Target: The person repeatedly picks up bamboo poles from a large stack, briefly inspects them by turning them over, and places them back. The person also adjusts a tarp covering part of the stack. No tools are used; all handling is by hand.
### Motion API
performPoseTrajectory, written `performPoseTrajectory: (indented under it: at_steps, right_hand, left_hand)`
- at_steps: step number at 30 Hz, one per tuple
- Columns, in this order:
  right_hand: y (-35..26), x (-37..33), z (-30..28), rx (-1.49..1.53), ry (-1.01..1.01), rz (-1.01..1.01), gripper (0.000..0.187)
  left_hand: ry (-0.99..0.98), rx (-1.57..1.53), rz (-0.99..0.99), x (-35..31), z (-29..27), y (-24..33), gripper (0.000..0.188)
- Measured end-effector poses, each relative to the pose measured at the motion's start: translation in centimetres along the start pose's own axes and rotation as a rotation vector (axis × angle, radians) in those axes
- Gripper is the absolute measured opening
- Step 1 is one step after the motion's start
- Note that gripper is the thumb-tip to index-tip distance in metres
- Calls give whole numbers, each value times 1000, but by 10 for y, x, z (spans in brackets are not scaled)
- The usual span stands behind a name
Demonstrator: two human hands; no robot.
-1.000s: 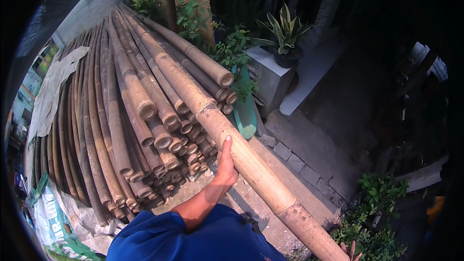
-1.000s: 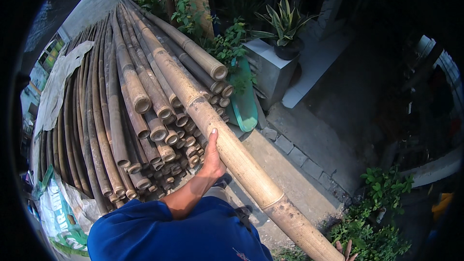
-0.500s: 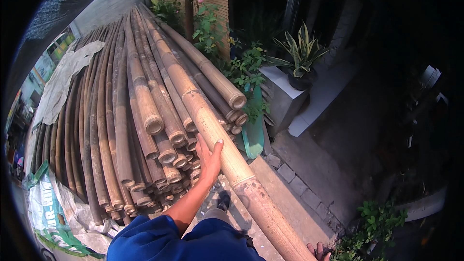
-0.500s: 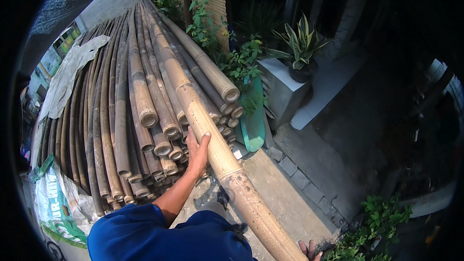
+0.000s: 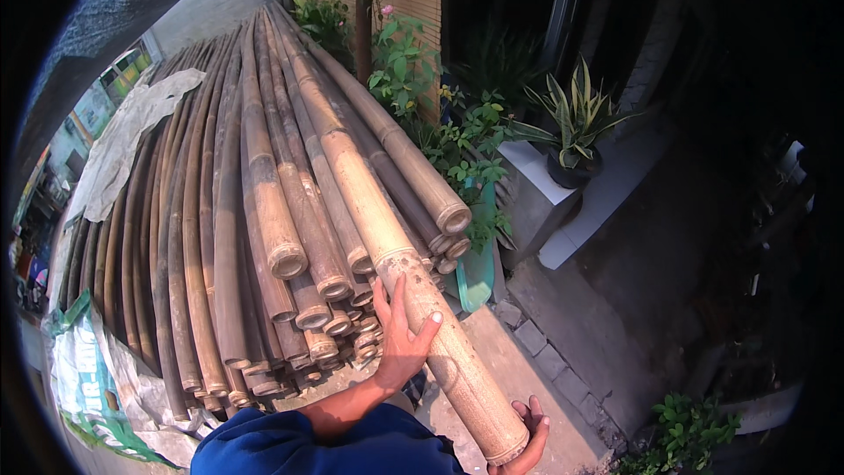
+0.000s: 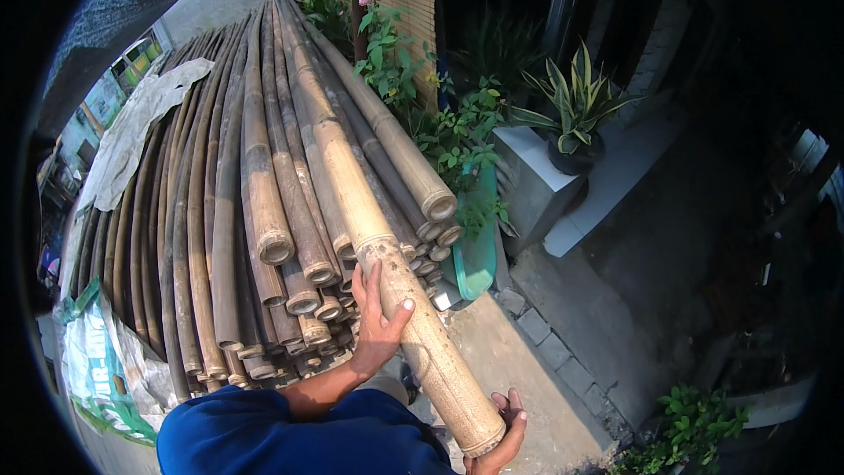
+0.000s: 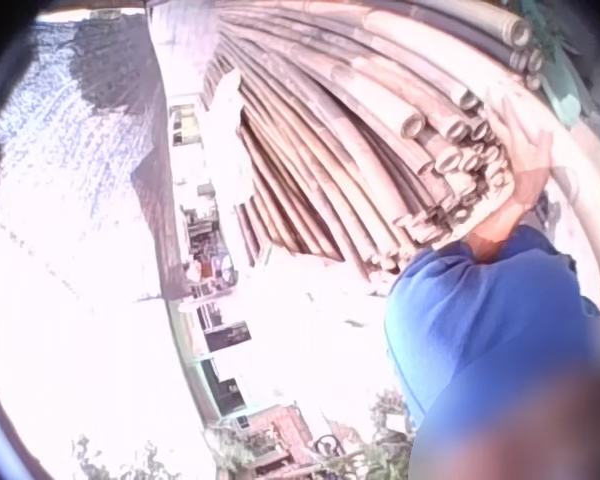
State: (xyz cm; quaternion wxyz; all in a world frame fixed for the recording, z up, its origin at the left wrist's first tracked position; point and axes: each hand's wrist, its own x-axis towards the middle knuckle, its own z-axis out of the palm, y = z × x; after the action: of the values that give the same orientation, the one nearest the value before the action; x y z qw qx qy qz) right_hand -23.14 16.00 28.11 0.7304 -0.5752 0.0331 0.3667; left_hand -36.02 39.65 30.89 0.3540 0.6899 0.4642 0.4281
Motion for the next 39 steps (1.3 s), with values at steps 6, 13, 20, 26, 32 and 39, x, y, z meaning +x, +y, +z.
performPoseTrajectory:
  at_steps: [6,13,20,26,32,39]
  right_hand:
    - [-7,25,81,-46,-68,-145,70]
    - [-1,80,174,-212,-189,-510,62]
    - [29,161,287,-665,-161,-1012,57]
    - [37,208,354,-783,-36,-1173,59]
    - [40,212,366,-751,-179,-1073,60]
    - [53,221,301,-625,-337,-990,65]
  left_hand:
    - [28,17,72,49,2,-5,82]
    - [-38,-76,93,77,1,-8,86]
    - [-97,-26,188,96,-5,-15,84]
    - [-131,175,269,129,-18,-21,77]
    - [-160,275,271,164,6,-32,68]
    - [-77,439,318,193,60,-28,65]
